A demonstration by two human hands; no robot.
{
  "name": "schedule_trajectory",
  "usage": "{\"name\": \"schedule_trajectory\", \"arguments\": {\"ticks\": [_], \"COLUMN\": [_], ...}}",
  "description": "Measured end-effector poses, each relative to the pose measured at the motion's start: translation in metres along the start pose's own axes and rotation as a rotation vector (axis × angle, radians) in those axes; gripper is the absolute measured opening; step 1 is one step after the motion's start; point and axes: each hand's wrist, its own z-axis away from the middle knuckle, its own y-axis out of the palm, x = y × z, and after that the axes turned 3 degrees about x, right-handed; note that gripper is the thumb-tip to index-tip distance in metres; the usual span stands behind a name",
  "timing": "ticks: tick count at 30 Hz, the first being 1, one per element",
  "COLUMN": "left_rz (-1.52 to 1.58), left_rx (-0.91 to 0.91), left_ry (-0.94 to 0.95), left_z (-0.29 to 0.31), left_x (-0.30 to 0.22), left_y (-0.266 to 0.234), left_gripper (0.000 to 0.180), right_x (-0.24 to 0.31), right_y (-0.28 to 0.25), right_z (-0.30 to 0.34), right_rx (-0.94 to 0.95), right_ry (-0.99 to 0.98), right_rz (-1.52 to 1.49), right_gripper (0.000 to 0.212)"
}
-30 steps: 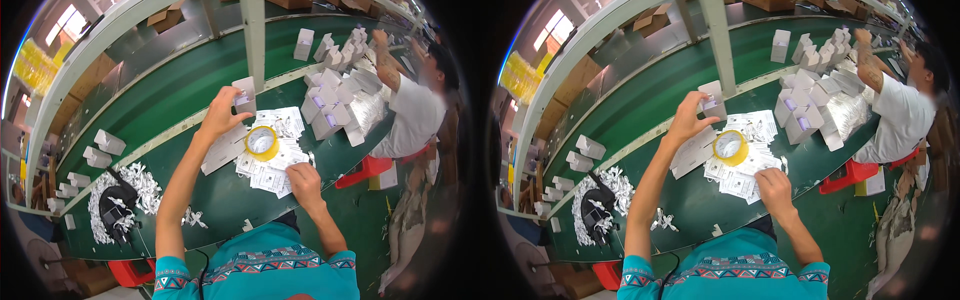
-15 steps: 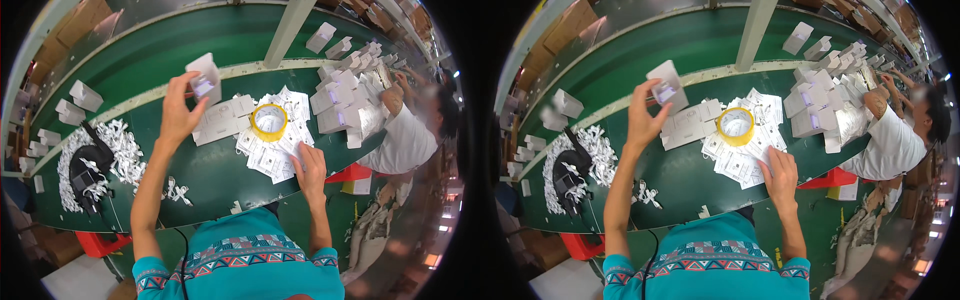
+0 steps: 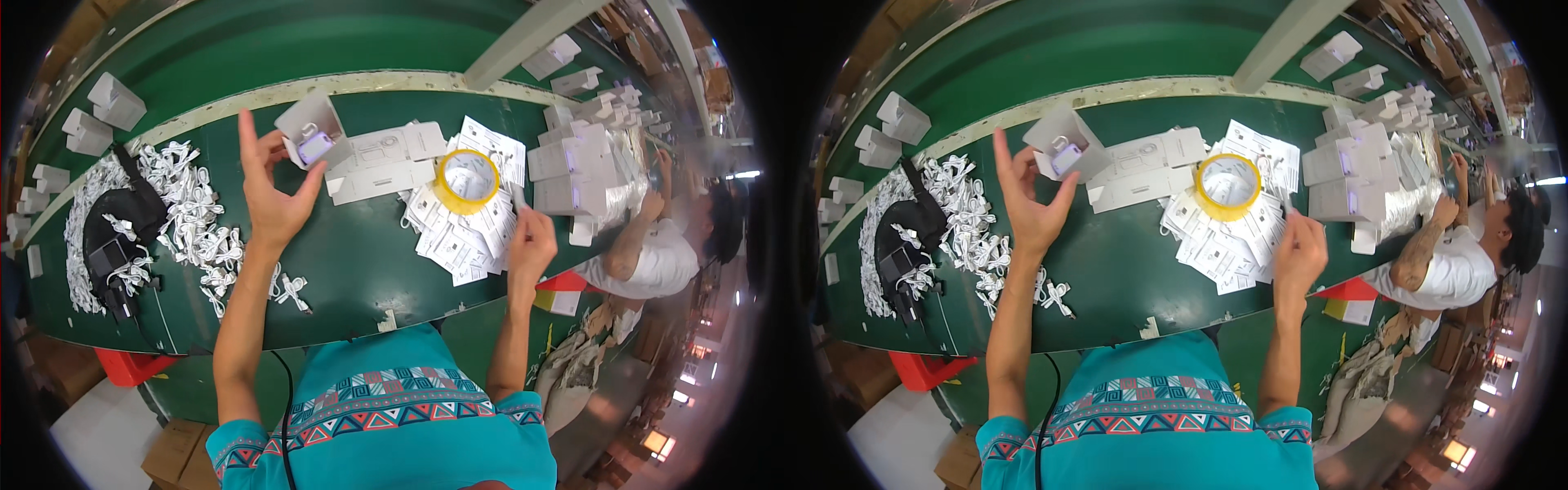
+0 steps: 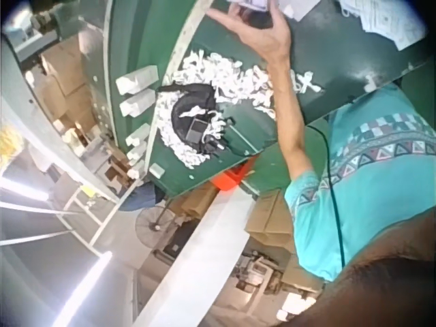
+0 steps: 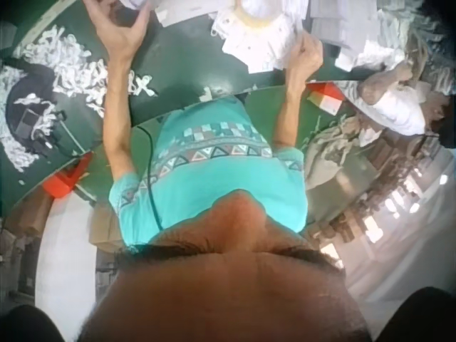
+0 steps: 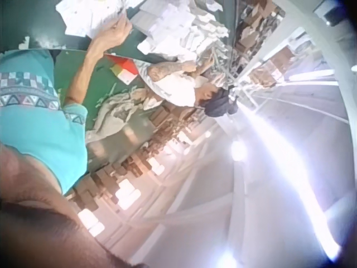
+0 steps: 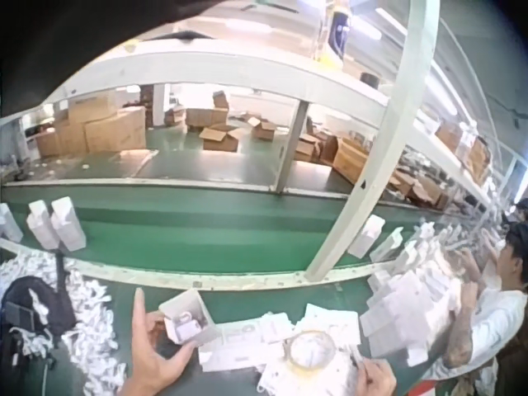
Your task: The person packs product boxes on an assembly line by placing USB cables and paper manuals into the boxes by hand.
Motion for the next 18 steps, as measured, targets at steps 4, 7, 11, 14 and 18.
{"name": "schedule_trajectory", "arguments": {"ticks": [4, 7, 11, 14, 18], "left_rz": [-0.027, 0.065, 0.183, 0.13, 0.066], "left_rx": [0.119, 0.16, 0.173, 0.172, 0.214], "left_ry": [-0.115, -0.181, -0.3, -0.286, -0.148], "left_z": [0.0, 0.009, 0.011, 0.007, 0.006], "left_x": [-0.004, 0.01, 0.0, -0.006, -0.006], "left_y": [-0.006, -0.009, -0.003, -0.01, -0.014], "left_gripper": [0.076, 0.051, 0.049, 0.048, 0.054], "right_x": [0.059, 0.15, 0.206, 0.226, 0.242], "right_y": [-0.015, 0.006, 0.057, 0.059, 0.035], "right_z": [-0.031, -0.051, -0.074, -0.071, -0.073], "right_rx": [-0.287, -0.263, -0.02, 0.255, 0.535], "right_ry": [-0.054, -0.535, -0.96, -0.869, -0.719], "right_rz": [-0.157, -0.399, -0.436, -0.156, -0.037], "right_gripper": [0.013, 0.024, 0.035, 0.035, 0.034]}}
